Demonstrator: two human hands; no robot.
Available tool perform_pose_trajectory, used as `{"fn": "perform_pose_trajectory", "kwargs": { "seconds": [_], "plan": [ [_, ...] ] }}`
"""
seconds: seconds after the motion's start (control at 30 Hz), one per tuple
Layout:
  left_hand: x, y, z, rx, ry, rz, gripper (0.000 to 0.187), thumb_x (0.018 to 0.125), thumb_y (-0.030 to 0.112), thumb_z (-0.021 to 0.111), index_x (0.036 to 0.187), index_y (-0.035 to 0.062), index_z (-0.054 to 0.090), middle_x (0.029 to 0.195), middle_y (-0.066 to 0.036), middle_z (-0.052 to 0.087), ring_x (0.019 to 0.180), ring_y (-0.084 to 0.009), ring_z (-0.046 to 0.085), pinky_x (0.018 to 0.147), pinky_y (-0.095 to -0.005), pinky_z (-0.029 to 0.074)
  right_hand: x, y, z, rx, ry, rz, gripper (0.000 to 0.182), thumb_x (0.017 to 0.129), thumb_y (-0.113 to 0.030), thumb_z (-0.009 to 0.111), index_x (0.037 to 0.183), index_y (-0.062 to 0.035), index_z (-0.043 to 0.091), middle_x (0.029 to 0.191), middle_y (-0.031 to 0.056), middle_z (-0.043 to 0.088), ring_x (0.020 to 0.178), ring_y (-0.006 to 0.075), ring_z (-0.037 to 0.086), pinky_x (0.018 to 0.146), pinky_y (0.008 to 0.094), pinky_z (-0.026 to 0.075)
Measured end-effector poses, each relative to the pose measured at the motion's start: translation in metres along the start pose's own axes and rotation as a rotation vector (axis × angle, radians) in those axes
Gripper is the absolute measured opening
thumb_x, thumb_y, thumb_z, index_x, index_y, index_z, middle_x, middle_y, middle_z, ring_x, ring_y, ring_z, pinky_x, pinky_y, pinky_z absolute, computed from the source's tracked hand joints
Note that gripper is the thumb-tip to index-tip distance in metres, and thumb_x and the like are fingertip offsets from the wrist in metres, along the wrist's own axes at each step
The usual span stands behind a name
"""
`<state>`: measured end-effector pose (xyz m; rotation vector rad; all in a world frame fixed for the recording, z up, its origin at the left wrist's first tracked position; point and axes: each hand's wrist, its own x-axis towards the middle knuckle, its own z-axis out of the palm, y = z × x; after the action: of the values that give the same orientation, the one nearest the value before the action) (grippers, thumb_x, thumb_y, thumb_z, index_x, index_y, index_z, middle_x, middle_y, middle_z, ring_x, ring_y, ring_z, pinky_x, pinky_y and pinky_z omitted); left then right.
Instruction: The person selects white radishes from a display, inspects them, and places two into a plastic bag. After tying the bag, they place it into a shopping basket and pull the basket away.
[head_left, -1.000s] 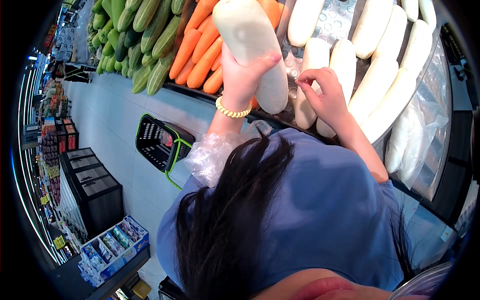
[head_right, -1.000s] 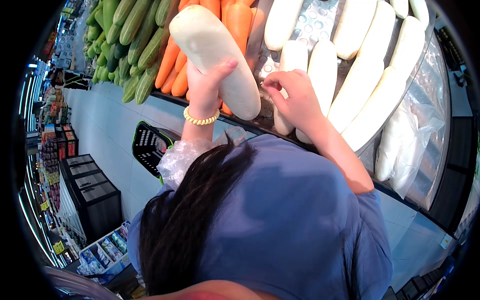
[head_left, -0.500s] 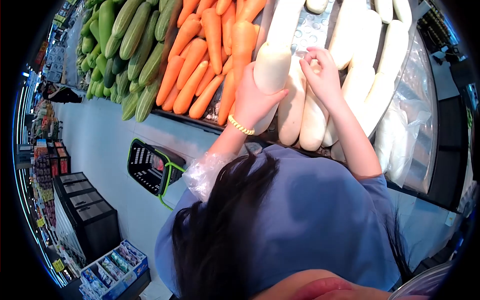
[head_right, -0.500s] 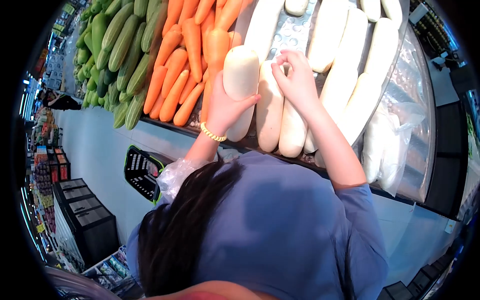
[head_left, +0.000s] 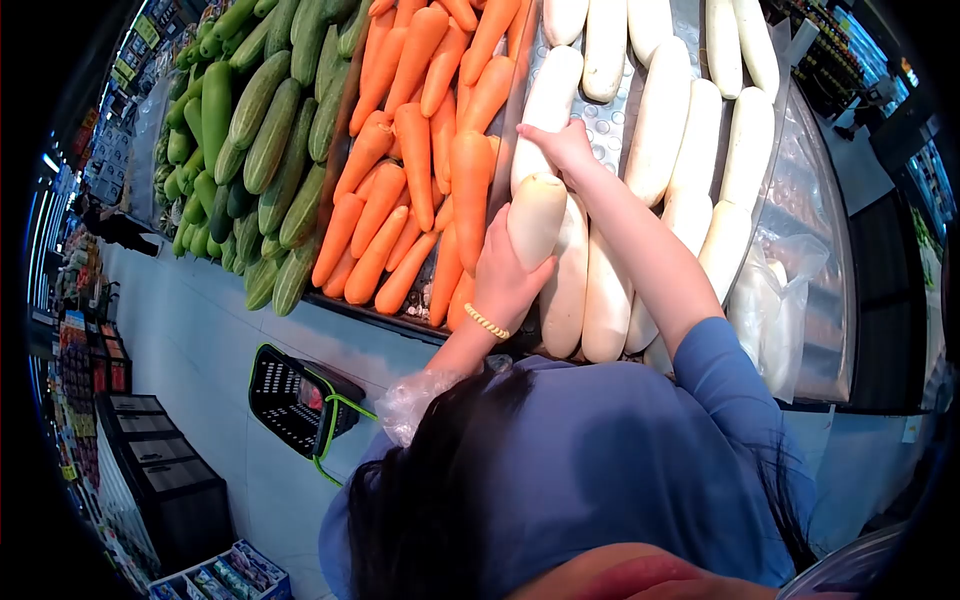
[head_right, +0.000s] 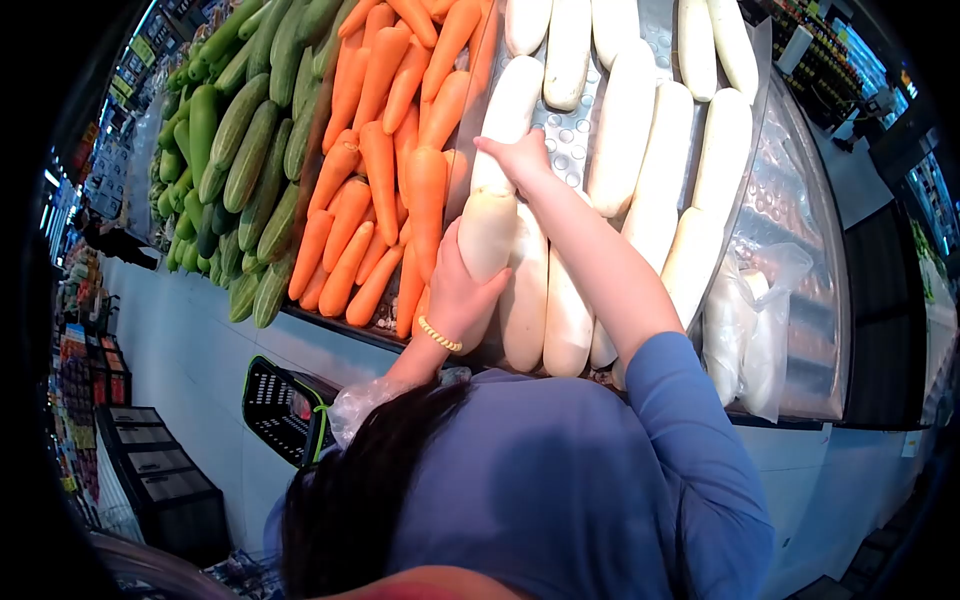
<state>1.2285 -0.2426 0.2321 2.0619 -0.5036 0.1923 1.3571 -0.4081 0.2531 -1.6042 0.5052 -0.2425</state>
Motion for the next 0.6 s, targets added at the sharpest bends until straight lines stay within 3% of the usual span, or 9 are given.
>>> {"fn": "perform_pose_trajectory", "kwargs": {
  "seconds": [0.2,0.3,0.37,0.5,0.6],
  "plan": [
    [-0.002,-0.01,-0.001,-0.015,-0.032,0.144,0.085,0.072,0.019,0.07,0.135,-0.009,0.019,0.133,-0.028,0.036,0.123,-0.0411,0.036,0.103,-0.0417,0.031,-0.016,-0.001,-0.005,0.05,0.035,-0.17,0.07,0.066,-0.026,0.08,0.112,0.0058,0.039,0.105,0.0196,0.056,0.092,0.0254,0.061,0.076,0.0326,0.052],
    [-0.006,-0.013,0.0,0.112,-0.011,0.285,0.082,0.077,0.019,0.066,0.136,-0.0102,0.017,0.139,-0.028,0.028,0.129,-0.0406,0.03,0.105,-0.0424,0.027,-0.031,-0.023,-0.008,0.167,0.073,-0.363,0.071,0.067,-0.025,0.08,0.116,0.0054,0.038,0.106,0.017,0.056,0.093,0.0224,0.06,0.077,0.0318,0.051],
    [-0.006,-0.015,0.004,0.216,0.008,0.297,0.081,0.08,0.022,0.064,0.137,-0.0099,0.017,0.141,-0.028,0.025,0.131,-0.0397,0.028,0.106,-0.0468,0.024,-0.039,-0.036,-0.011,0.186,0.152,-0.53,0.073,0.067,-0.024,0.08,0.119,0.0053,0.037,0.106,0.0161,0.056,0.093,0.0214,0.06,0.078,0.0313,0.051],
    [-0.01,-0.021,0.009,0.502,0.054,0.395,0.08,0.083,0.029,0.06,0.138,-0.0089,0.017,0.143,-0.026,0.023,0.133,-0.0376,0.025,0.106,-0.0556,0.017,-0.069,-0.074,-0.028,0.289,0.104,-0.879,0.069,0.069,-0.028,0.079,0.119,0.0006,0.041,0.108,0.0102,0.055,0.1,0.0175,0.055,0.086,0.0311,0.045],
    [-0.005,-0.021,0.008,0.503,0.041,0.316,0.085,0.081,0.035,0.062,0.139,-0.0076,0.016,0.144,-0.024,0.022,0.135,-0.0357,0.022,0.106,-0.0578,0.014,-0.098,-0.092,-0.038,0.394,0.008,-0.927,0.065,0.07,-0.031,0.078,0.116,-0.002,0.045,0.108,0.0085,0.055,0.099,0.017,0.054,0.086,0.0311,0.045]
  ]
}}
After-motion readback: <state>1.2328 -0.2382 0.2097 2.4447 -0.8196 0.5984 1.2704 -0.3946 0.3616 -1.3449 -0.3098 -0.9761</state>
